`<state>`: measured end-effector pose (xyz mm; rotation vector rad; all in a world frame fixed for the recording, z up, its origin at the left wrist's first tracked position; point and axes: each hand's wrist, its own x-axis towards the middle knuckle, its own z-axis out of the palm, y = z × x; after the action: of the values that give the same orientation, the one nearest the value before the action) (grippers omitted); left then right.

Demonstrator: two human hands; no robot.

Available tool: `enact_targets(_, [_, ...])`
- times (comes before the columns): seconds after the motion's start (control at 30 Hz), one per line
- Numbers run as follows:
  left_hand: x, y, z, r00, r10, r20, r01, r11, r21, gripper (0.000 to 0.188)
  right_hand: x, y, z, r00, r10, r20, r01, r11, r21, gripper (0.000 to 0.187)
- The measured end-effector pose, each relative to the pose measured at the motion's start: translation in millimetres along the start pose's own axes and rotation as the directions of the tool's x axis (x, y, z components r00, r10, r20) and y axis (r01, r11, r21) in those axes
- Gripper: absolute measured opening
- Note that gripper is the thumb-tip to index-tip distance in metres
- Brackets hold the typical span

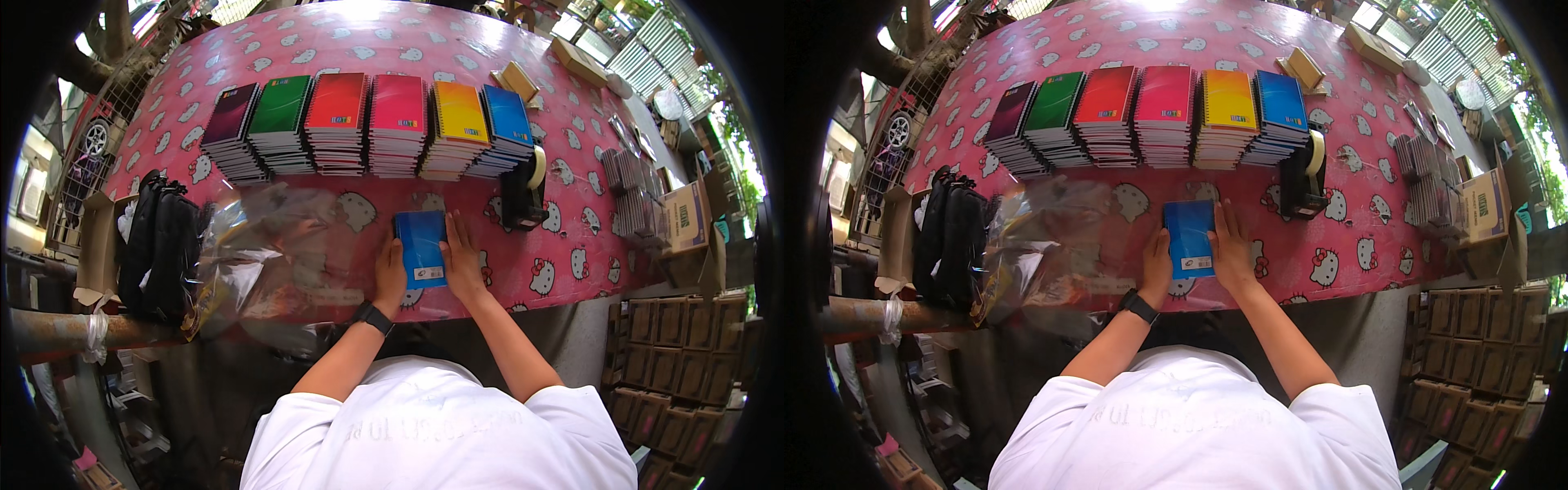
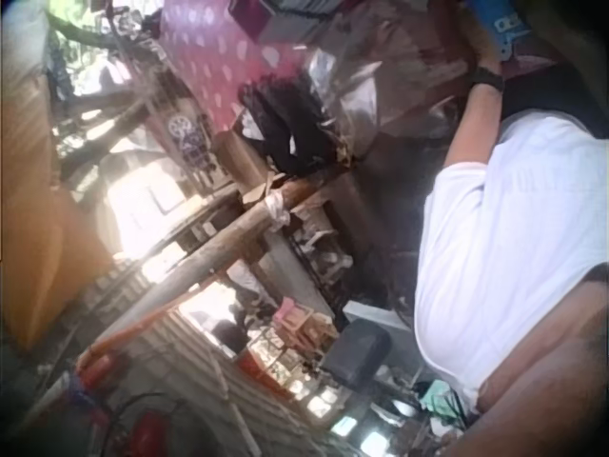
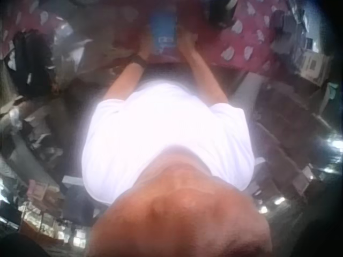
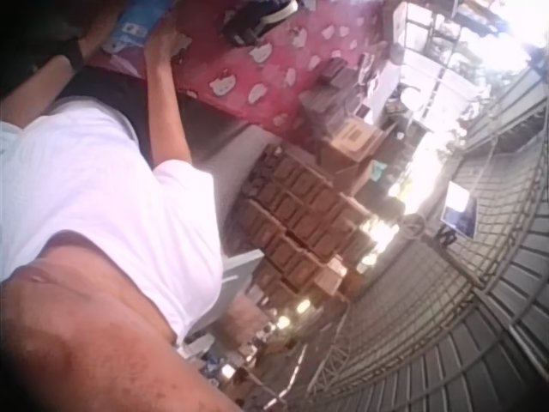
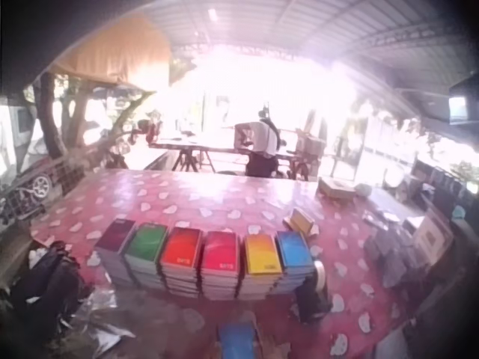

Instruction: The person picks up a stack of colored notebooks, places them into a clear plastic bag, seals the bag with tape, and sets the packaged bundle aside.

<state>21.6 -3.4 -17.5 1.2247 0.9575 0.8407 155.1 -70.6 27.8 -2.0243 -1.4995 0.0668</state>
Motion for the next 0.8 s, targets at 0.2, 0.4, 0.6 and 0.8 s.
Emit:
enact_targets(0.2, [-7.2,21.5,10.8,0.999,-0.035,-0.021,0.038,0.984,0.172,0.049,2.6,-13.8,-2.1,0.964,-0.023,0.265,0.096,0.959,-0.267,0.055])
enact_targets(0.4, [13.4,-2.8,-30.2,0.871,0.491,0.025,-0.347,0.578,0.739,0.045,2.1,-25.2,-6.1,0.953,-0.044,0.301,0.142,0.939,-0.314,0.067])
enact_targets(0.6, [15.1,37.1,-76.2,0.782,0.612,0.116,-0.331,0.249,0.910,0.036,2.9,-19.0,-9.3,0.937,-0.024,0.349,0.166,0.909,-0.383,0.070])
enact_targets(0.8, [12.1,54.1,-103.4,0.971,-0.100,0.215,0.099,0.995,0.017,0.030,4.6,-34.6,-13.8,0.977,-0.146,0.155,0.179,0.959,-0.220,0.054])
